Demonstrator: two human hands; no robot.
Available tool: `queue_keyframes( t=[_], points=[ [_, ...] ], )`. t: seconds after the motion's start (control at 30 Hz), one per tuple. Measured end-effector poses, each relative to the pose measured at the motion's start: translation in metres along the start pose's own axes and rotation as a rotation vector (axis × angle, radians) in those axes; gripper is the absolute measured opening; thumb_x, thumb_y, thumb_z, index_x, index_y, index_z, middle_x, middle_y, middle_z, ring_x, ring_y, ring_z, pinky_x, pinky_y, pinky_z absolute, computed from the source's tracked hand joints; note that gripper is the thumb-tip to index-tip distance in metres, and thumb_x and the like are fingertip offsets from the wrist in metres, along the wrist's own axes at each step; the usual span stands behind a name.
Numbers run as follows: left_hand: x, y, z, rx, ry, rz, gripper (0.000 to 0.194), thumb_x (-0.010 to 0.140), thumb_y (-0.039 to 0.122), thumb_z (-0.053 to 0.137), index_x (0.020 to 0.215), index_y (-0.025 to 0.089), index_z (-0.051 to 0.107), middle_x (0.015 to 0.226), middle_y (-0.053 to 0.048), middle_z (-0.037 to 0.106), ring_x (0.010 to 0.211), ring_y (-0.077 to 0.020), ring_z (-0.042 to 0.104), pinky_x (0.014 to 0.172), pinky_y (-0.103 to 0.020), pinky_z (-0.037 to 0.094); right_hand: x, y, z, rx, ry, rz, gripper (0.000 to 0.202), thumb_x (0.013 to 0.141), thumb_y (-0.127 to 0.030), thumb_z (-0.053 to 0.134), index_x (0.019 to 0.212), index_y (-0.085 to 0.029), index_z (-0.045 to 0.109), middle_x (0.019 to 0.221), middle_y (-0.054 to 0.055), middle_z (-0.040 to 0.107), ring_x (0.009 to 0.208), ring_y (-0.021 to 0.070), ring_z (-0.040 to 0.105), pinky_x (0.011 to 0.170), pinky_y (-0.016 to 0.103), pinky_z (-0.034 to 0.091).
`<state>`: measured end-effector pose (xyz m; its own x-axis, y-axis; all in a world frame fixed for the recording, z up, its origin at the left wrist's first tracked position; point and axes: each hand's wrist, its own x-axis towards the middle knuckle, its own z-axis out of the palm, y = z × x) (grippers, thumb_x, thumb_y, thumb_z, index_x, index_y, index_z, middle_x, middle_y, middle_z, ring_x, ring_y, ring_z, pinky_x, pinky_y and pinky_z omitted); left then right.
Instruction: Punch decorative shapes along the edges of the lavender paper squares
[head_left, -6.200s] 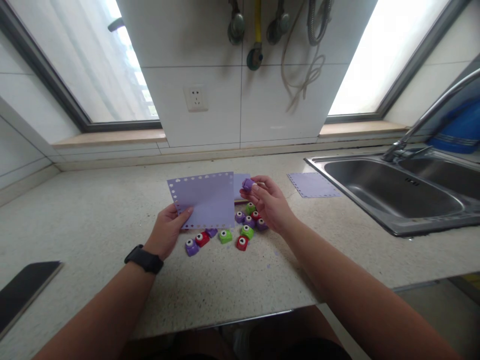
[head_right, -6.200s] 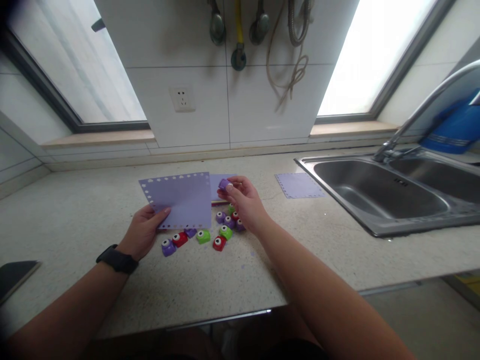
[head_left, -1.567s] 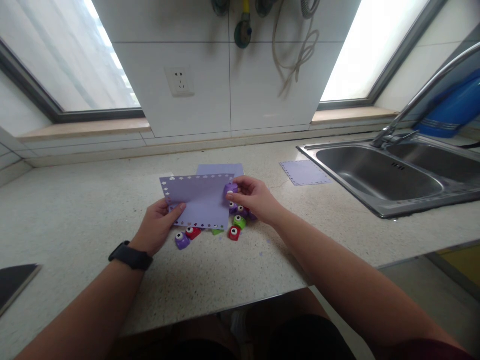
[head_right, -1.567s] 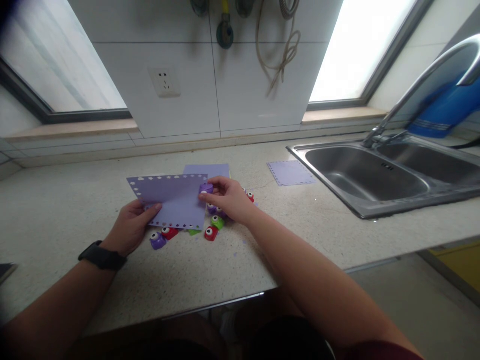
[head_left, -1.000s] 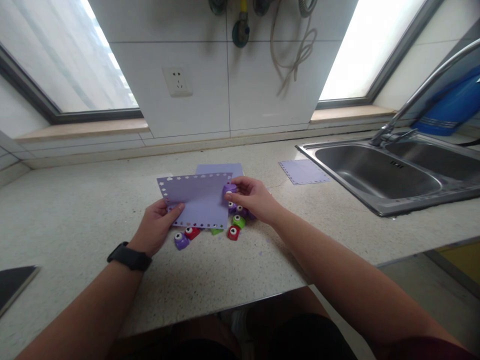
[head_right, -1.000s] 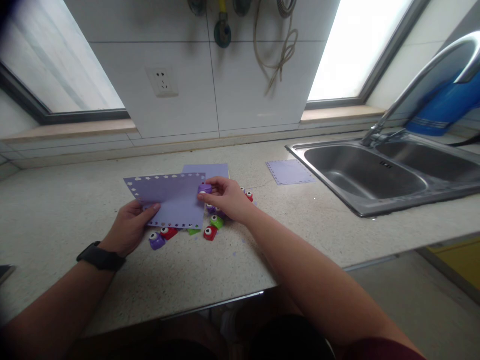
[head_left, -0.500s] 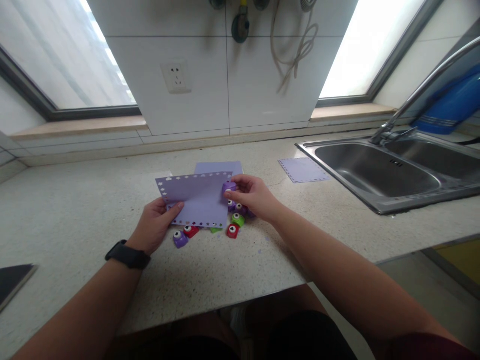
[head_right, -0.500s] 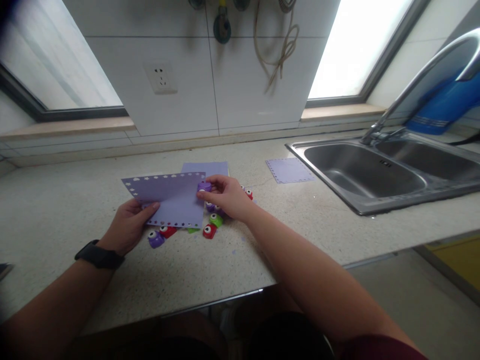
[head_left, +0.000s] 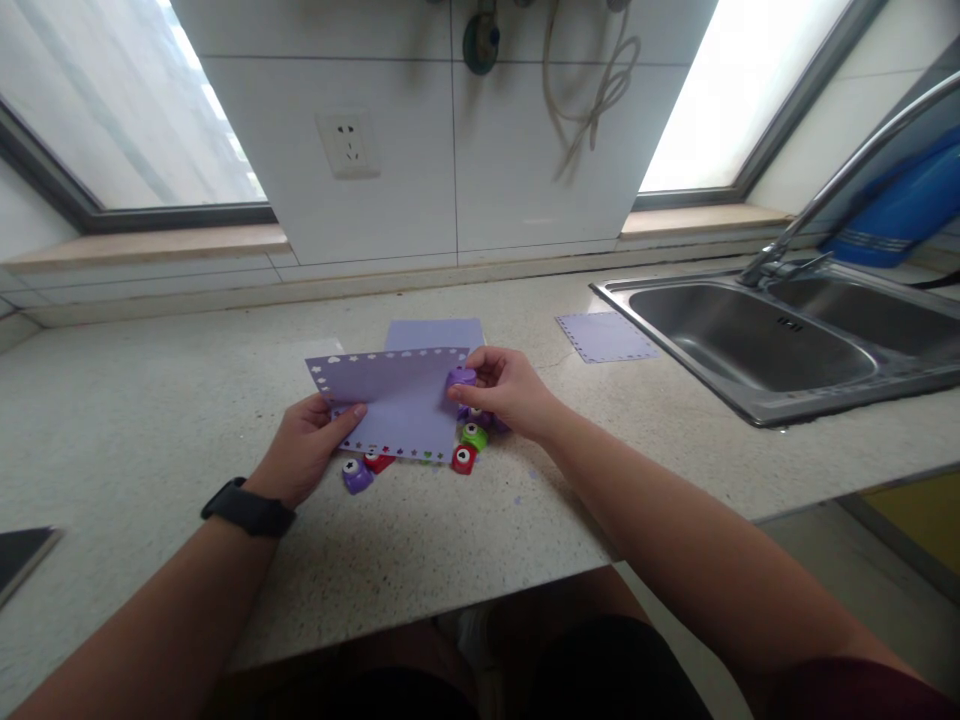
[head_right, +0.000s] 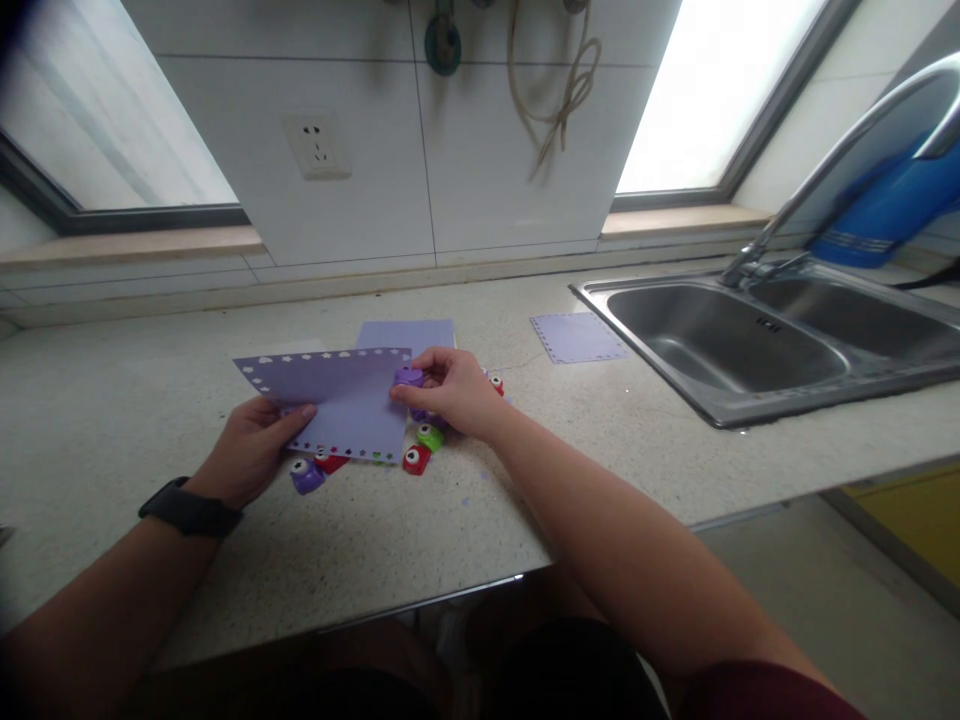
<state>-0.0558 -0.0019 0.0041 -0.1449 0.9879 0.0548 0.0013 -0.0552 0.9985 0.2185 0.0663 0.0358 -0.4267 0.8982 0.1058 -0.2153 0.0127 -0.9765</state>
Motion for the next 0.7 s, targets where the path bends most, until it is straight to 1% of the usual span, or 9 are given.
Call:
queue_keyframes(
  t=[0.1, 0.27, 0.47, 0.7],
  points=[
    [-0.0008, 0.0015, 0.0004, -0.006, -0.011, -0.011, 0.046, 0.072, 0.041, 0.092, 0.107, 0.014, 0.077, 0.099, -0.013, 0.081, 0.078, -0.0267, 0.077, 0.078, -0.044, 0.066, -0.0006, -0.0011, 0.0005, 0.011, 0.001, 0.016, 0.047, 0.054, -0.029, 0.097, 0.082, -0.020, 0.060, 0.071, -0.005, 0.065, 0.062, 0.0100, 0.061, 0.062, 0.027, 0.053],
    [-0.0008, 0.0015, -0.0003, -0.042, -0.040, -0.030, 0.042, 0.072, 0.038, 0.092, 0.104, 0.015, 0.078, 0.097, -0.012, 0.081, 0.076, -0.0244, 0.076, 0.075, -0.040, 0.066, -0.0017, -0.0028, 0.0010, 0.032, 0.008, 0.029, 0.049, 0.052, -0.027, 0.097, 0.081, -0.020, 0.059, 0.071, -0.005, 0.065, 0.062, 0.0097, 0.062, 0.061, 0.025, 0.053],
    [-0.0001, -0.0007, -0.0018, -0.040, -0.054, -0.032, 0.039, 0.072, 0.037, 0.093, 0.101, 0.015, 0.080, 0.095, -0.013, 0.082, 0.075, -0.0251, 0.076, 0.072, -0.039, 0.066, -0.0025, -0.0022, 0.0007, 0.034, -0.001, 0.031, 0.047, 0.053, -0.027, 0.097, 0.080, -0.020, 0.059, 0.070, -0.005, 0.065, 0.062, 0.0100, 0.062, 0.062, 0.026, 0.054],
    [0.0006, -0.0008, -0.0024, -0.037, -0.069, -0.038, 0.035, 0.074, 0.035, 0.092, 0.101, 0.015, 0.081, 0.098, -0.011, 0.082, 0.077, -0.0209, 0.076, 0.075, -0.033, 0.065, -0.0014, -0.0009, -0.0002, 0.027, -0.013, -0.007, 0.048, 0.051, -0.029, 0.098, 0.077, -0.020, 0.058, 0.069, -0.005, 0.064, 0.060, 0.0095, 0.061, 0.060, 0.025, 0.053]
  ],
)
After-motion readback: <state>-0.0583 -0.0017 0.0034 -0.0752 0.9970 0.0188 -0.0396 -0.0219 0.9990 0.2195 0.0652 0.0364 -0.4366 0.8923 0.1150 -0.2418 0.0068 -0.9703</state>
